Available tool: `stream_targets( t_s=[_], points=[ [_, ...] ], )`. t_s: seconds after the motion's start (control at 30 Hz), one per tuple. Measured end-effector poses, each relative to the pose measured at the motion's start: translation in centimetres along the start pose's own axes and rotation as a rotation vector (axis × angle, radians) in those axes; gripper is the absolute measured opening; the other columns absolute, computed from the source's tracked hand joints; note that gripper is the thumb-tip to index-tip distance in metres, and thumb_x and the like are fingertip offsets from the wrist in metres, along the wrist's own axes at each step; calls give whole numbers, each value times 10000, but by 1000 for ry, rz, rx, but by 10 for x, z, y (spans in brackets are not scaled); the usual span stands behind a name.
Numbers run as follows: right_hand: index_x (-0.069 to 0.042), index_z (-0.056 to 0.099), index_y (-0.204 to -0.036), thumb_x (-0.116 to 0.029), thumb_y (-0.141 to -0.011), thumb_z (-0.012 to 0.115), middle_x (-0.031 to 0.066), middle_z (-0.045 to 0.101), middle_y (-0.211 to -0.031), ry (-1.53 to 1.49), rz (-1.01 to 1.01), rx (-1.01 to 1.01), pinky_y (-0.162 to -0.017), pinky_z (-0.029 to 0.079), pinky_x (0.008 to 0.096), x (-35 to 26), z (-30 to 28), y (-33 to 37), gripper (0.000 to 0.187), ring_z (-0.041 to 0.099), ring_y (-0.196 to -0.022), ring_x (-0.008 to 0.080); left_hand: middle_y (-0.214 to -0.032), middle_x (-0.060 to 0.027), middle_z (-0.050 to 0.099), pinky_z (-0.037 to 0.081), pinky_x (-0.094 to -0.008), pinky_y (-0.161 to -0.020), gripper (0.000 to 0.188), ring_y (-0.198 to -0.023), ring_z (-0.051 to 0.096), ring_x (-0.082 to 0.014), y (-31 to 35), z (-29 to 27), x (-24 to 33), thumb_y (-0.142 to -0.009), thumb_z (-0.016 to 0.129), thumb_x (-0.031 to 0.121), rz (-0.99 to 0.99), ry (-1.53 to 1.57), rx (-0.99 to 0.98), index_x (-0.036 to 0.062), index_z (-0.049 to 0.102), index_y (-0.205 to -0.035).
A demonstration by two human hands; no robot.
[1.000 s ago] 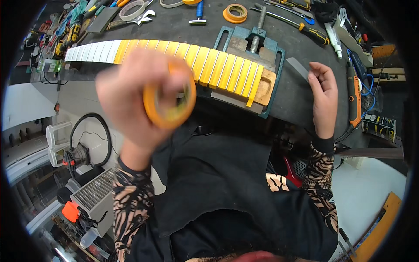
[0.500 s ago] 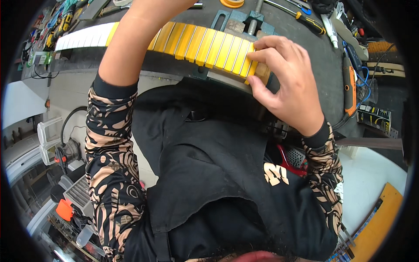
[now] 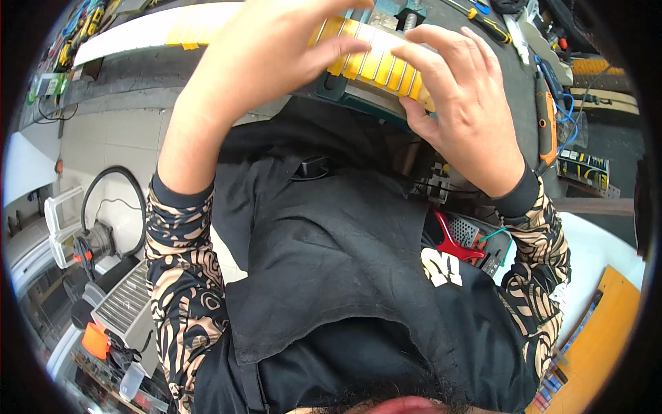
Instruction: The person places small yellow rectangular pieces into slots on a long wooden board clamped to a workbench. They use a metal ruler to check the alignment of the pieces and the board. The person then picks up a long metal bar and positions it along the length of the board.
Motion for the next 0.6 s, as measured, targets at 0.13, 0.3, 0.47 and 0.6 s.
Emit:
stream_targets(
  t_s=[0.13, 0.3, 0.47, 0.6],
  points=[
    [-118, 534, -1724, -280, -878, 970, 130, 575, -1662, -78, 198, 95, -1353, 396, 562, 17, -7, 23, 965, 557, -1544, 374, -1375, -130, 753, 566, -450, -1122, 541, -1294, 711, -371, -6, 28, 24, -943, 960, 317, 71, 8, -77, 73, 767, -1384],
    [-77, 457, -1778, -490, -896, 989, 204, 510, -1749, -257, 385, 217, -1395, 327, 590, 8, 20, 54, 1110, 462, -1644, 434, -1297, -102, 768, 581, -465, -1122, 589, -1299, 732, -331, -15, 51, 37, -884, 985, 311, 139, 4, -168, 109, 749, -1384],
    [-100, 442, -1773, -621, -902, 971, 189, 490, -1766, -162, 306, 336, -1428, 250, 659, 21, 34, 81, 1145, 428, -1693, 433, -1286, -108, 797, 606, -463, -1094, 676, -1258, 754, -337, -7, 19, 4, -894, 987, 256, 175, 48, -173, 131, 709, -1498],
    [-122, 487, -1721, -664, -947, 920, 175, 516, -1729, -147, 260, 359, -1426, 248, 667, 29, 44, 94, 1039, 472, -1669, 446, -1292, -121, 800, 627, -482, -1070, 747, -1224, 772, -365, 4, -9, -12, -880, 1003, 192, 136, 52, -198, 155, 698, -1560]
  ],
)
Point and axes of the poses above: each hand's wrist, its own y-axis away from the middle knuckle, its own z-axis out of the palm, x = y × z, the point moved 7 cm from there along -y, towards the middle knuckle
